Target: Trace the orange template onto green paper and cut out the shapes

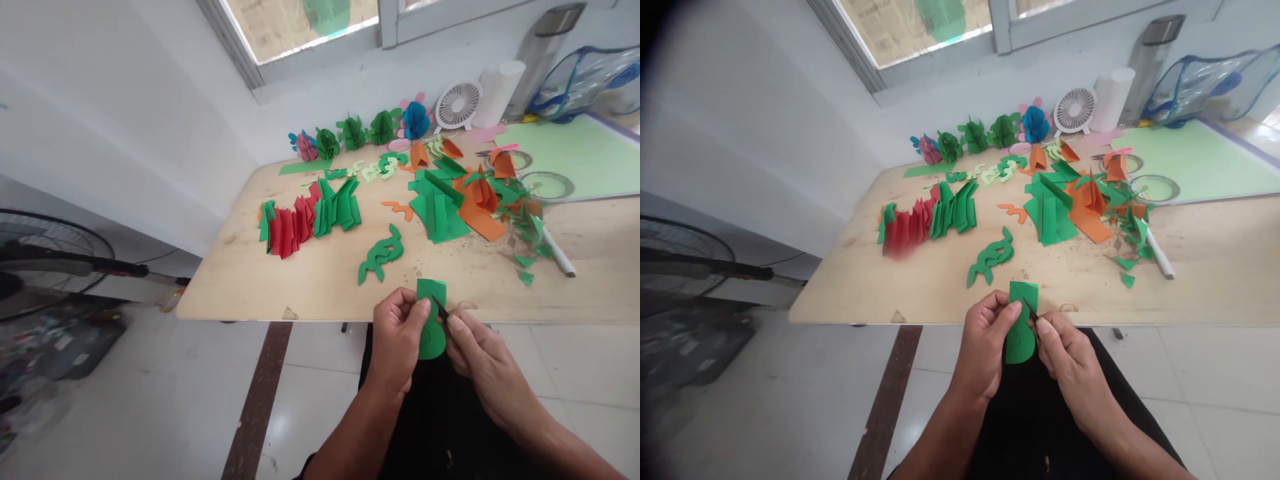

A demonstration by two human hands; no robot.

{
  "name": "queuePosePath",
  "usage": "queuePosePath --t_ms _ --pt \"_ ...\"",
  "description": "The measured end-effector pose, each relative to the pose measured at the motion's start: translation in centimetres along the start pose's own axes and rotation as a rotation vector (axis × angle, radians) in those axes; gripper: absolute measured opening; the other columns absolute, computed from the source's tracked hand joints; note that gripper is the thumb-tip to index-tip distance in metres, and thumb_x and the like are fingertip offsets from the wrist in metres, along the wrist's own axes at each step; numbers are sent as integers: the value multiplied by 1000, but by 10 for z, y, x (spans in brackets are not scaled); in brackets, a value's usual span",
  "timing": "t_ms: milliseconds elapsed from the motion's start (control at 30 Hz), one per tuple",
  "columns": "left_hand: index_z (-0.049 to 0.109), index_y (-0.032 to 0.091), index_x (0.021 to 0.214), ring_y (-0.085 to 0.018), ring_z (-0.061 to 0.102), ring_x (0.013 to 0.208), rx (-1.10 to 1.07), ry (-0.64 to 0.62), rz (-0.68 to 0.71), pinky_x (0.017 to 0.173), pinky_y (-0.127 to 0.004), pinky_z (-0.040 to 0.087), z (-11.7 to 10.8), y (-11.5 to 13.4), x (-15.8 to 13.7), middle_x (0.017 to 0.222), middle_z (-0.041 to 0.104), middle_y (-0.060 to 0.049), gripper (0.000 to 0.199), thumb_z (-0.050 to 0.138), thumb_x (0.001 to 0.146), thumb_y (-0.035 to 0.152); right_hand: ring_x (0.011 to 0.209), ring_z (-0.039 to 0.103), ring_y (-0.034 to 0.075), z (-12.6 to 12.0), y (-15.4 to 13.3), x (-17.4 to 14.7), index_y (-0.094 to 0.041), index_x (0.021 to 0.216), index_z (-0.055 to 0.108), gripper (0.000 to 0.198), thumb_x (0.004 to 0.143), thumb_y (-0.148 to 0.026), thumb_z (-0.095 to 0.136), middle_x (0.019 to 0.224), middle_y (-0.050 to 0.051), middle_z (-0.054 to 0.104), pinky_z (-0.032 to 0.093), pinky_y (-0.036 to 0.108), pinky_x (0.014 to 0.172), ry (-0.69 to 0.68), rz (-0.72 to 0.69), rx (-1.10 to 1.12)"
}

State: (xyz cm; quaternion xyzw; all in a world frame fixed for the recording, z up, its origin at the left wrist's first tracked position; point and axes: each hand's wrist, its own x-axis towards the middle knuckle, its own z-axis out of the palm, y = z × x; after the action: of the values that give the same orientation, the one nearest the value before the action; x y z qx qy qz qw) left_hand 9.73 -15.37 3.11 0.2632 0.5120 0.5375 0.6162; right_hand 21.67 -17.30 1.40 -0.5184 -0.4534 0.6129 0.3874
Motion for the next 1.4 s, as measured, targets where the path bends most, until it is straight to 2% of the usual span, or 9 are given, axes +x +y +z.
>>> queuePosePath --t_ms 333,833,1167,1400 --pt "55 16 70 -9 50 56 -31 -5 -1 57 -22 39 1 1 1 59 54 3 21 68 74 32 50 22 10 0 4 2 -22 64 36 44 92 -54 48 58 -7 27 19 24 43 5 15 41" --pt "51 17 64 -7 37 52 -8 -1 15 52 -20 32 1 2 1 55 45 5 26 70 71 33 50 25 10 -1 -1 4 -22 64 36 44 91 -55 48 57 -6 29 21 24 42 19 -8 -15" --pt "54 17 66 -7 39 53 -10 -19 22 52 -20 32 -1 0 4 56 47 5 26 71 72 35 50 25 10 -3 0 5 -22 63 37 45 90 -56 49 57 -6 29 21 24 42 5 -5 -11" --pt "55 17 66 -9 47 54 -5 -50 -9 54 -21 37 -1 -2 3 58 53 3 23 70 72 34 50 27 10 -4 3 4 -22 64 36 44 92 -54 47 57 -6 31 23 24 44 21 -7 -41"
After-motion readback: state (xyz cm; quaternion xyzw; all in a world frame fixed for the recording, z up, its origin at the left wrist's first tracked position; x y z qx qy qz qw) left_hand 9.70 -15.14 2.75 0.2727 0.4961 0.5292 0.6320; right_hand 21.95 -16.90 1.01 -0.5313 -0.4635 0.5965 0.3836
